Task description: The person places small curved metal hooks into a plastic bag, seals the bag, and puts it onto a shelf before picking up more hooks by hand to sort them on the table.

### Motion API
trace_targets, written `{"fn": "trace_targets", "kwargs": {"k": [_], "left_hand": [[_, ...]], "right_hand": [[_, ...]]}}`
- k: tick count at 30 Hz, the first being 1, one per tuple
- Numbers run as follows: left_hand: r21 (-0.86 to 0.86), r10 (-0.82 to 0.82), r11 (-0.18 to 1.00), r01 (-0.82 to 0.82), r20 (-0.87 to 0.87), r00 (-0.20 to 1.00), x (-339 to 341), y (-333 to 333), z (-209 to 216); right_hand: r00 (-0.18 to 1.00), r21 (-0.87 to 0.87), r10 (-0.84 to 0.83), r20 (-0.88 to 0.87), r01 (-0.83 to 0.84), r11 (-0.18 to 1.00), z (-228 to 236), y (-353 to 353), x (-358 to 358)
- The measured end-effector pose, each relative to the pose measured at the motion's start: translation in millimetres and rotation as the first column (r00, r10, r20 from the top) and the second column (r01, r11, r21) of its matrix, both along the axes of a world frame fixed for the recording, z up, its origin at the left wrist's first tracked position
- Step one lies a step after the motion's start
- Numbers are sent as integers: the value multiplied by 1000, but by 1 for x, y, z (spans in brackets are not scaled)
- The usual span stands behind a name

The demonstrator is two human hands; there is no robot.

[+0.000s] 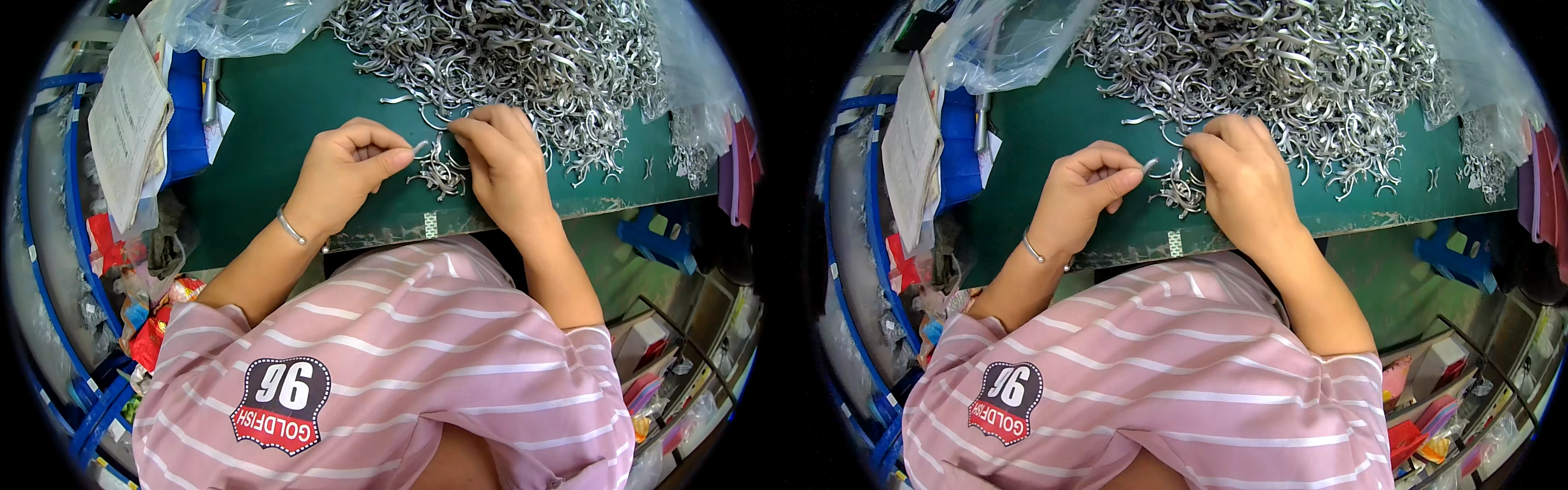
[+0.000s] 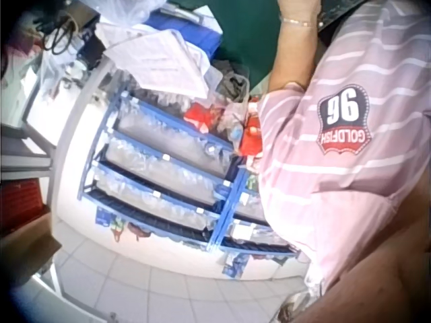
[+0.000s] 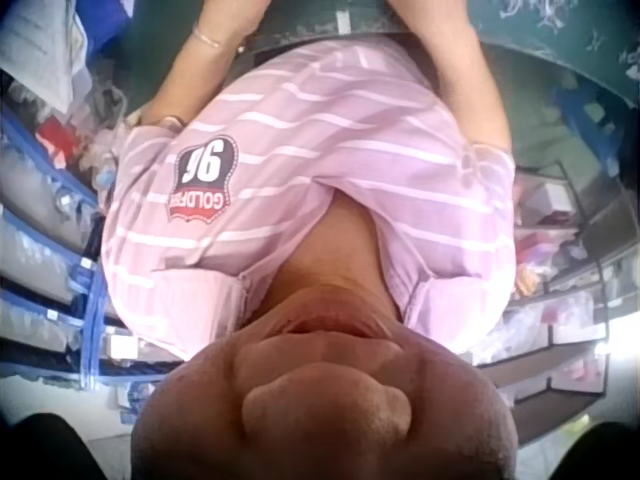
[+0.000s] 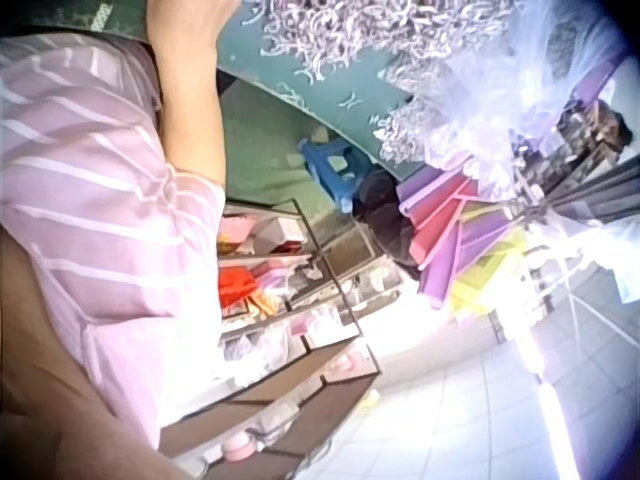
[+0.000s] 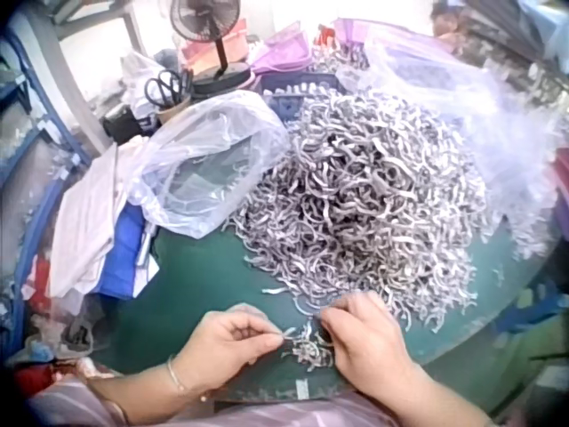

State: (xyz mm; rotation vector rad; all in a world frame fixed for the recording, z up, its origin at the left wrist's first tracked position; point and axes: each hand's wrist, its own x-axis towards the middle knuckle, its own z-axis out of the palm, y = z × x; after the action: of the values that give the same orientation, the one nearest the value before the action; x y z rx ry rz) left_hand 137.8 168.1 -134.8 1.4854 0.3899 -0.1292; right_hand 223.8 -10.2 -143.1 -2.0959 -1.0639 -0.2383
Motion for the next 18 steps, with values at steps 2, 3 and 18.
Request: {"fn": "trace_targets", "kwargs": {"k": [2,3,18], "left_hand": [[-119,36,992,-43,-65,997,-1,2,3],[-172,41,984,-55,-84,996,-2,1,4],[104,-68,994,46,220,973,-10,-6,-2]], "right_hand": [[999,-96,10,32,-7,995,-6,5,4],[999,-119,1,33,3,993,-7,7,4],[884,240,129,-449,-19,970,18,6,-20]]}}
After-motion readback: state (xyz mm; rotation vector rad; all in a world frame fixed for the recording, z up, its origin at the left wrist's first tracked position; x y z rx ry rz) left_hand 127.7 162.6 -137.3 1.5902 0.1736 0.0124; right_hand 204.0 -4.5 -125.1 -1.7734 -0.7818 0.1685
